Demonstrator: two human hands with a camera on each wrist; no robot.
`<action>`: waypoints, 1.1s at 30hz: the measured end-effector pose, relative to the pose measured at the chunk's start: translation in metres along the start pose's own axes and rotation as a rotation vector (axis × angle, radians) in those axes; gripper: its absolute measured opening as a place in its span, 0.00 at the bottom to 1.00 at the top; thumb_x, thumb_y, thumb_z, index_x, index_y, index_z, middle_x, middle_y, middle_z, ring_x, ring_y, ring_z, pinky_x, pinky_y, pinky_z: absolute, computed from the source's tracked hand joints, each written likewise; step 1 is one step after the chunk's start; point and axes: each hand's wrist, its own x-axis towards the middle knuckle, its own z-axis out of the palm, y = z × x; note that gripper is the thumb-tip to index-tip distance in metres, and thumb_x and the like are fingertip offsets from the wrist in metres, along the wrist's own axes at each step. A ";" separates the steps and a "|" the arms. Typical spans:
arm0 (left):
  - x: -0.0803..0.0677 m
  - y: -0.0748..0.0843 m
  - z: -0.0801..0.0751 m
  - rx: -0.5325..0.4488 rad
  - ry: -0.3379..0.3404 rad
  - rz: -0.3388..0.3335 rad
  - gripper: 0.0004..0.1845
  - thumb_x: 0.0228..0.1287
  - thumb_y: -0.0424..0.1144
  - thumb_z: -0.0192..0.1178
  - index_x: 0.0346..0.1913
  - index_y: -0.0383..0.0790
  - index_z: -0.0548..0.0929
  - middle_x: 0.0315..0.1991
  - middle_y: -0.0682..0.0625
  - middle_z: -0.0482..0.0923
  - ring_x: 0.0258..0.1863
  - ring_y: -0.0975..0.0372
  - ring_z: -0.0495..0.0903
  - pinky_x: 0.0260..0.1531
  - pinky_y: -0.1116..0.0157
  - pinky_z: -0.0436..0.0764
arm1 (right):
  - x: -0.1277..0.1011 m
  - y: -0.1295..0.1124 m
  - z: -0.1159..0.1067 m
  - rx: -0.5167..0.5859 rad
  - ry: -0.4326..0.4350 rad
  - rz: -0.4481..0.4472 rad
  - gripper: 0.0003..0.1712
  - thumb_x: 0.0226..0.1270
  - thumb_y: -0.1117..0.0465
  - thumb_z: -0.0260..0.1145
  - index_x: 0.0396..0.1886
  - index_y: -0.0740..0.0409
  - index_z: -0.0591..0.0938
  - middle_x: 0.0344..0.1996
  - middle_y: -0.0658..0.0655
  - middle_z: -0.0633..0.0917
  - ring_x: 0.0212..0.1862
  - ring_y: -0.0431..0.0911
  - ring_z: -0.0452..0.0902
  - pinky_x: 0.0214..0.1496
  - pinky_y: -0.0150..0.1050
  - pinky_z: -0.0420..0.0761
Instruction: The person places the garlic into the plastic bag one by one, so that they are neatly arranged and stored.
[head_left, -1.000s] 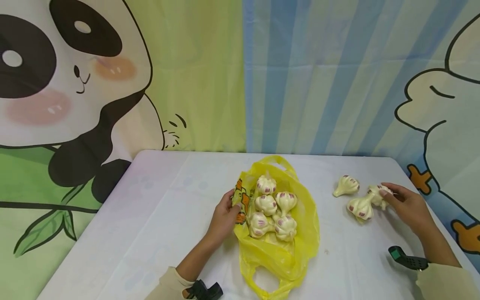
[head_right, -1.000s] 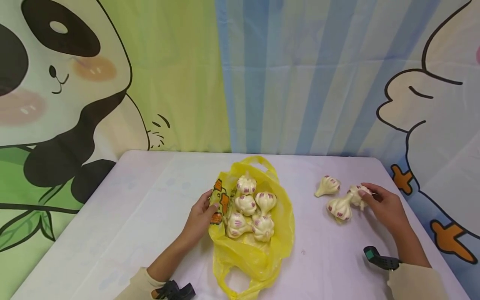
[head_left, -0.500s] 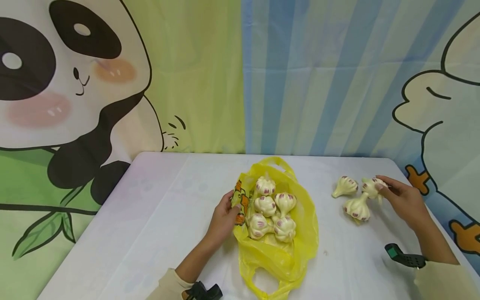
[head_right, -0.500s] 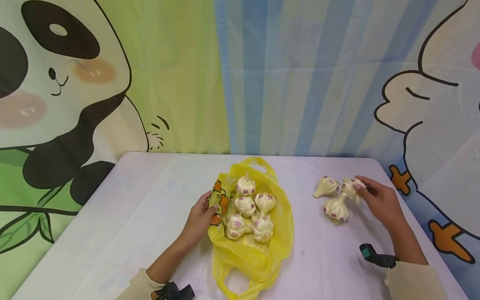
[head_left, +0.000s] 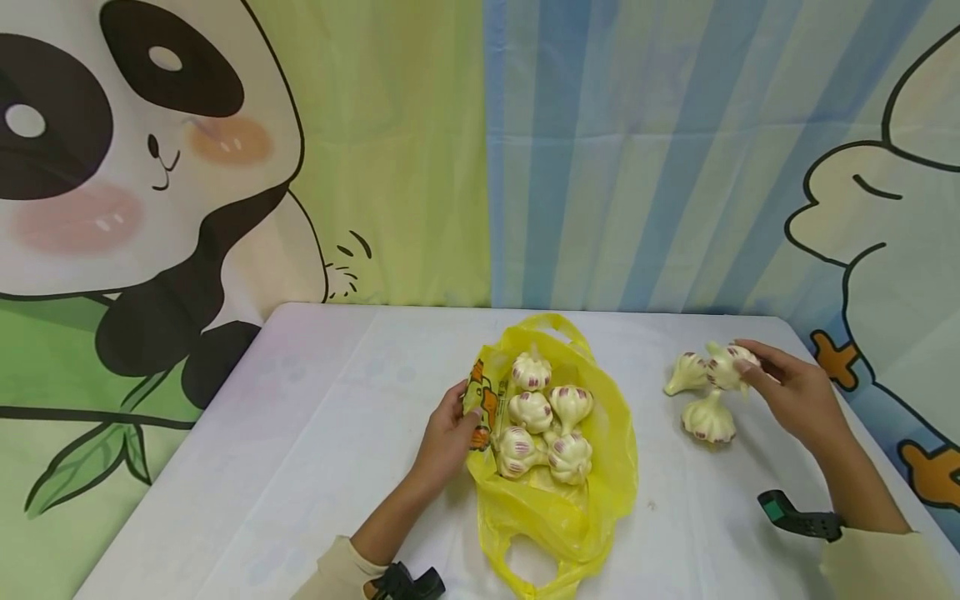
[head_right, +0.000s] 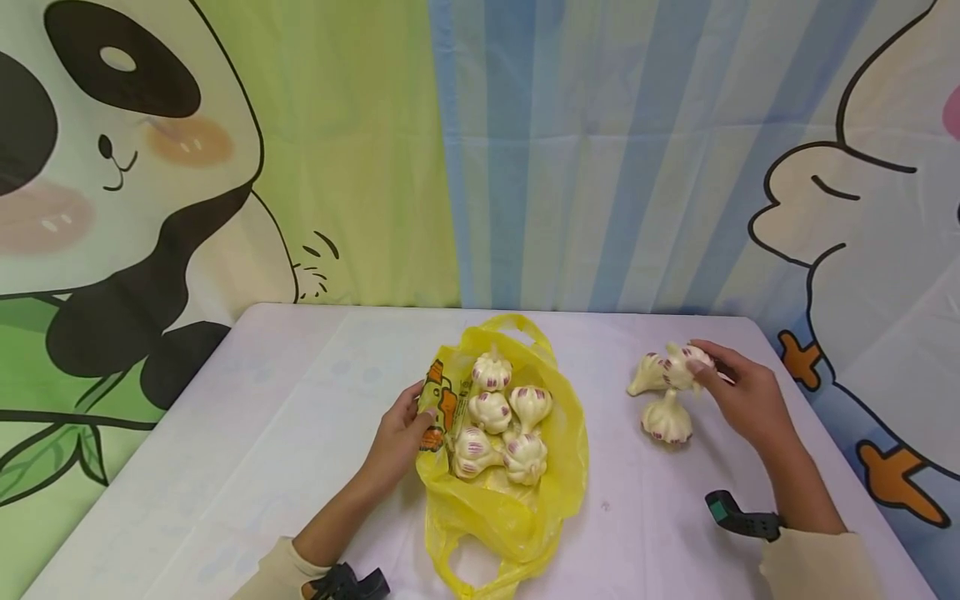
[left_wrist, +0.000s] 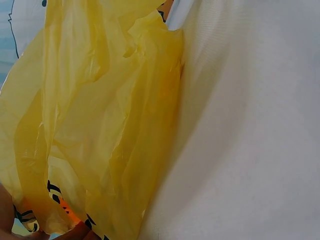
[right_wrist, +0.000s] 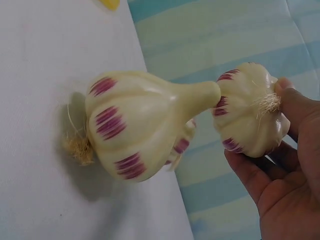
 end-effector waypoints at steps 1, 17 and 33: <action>0.001 -0.002 0.000 0.002 0.000 0.004 0.28 0.76 0.39 0.48 0.74 0.40 0.58 0.58 0.39 0.74 0.49 0.51 0.79 0.42 0.60 0.81 | -0.001 -0.003 0.000 0.002 0.006 -0.013 0.31 0.73 0.45 0.57 0.68 0.57 0.73 0.63 0.69 0.73 0.60 0.64 0.70 0.36 0.15 0.71; -0.007 0.015 0.001 0.009 -0.006 -0.009 0.27 0.76 0.35 0.47 0.74 0.36 0.58 0.58 0.36 0.74 0.49 0.47 0.79 0.41 0.60 0.81 | -0.013 -0.055 0.012 0.101 -0.142 -0.224 0.23 0.73 0.54 0.60 0.64 0.57 0.77 0.56 0.56 0.79 0.48 0.22 0.71 0.41 0.21 0.76; 0.000 -0.003 0.001 -0.001 -0.003 0.005 0.28 0.76 0.40 0.49 0.74 0.42 0.59 0.58 0.40 0.74 0.48 0.53 0.80 0.41 0.61 0.81 | -0.016 -0.095 0.031 0.255 -0.256 -0.400 0.21 0.72 0.64 0.61 0.63 0.59 0.77 0.57 0.60 0.78 0.50 0.33 0.78 0.45 0.28 0.78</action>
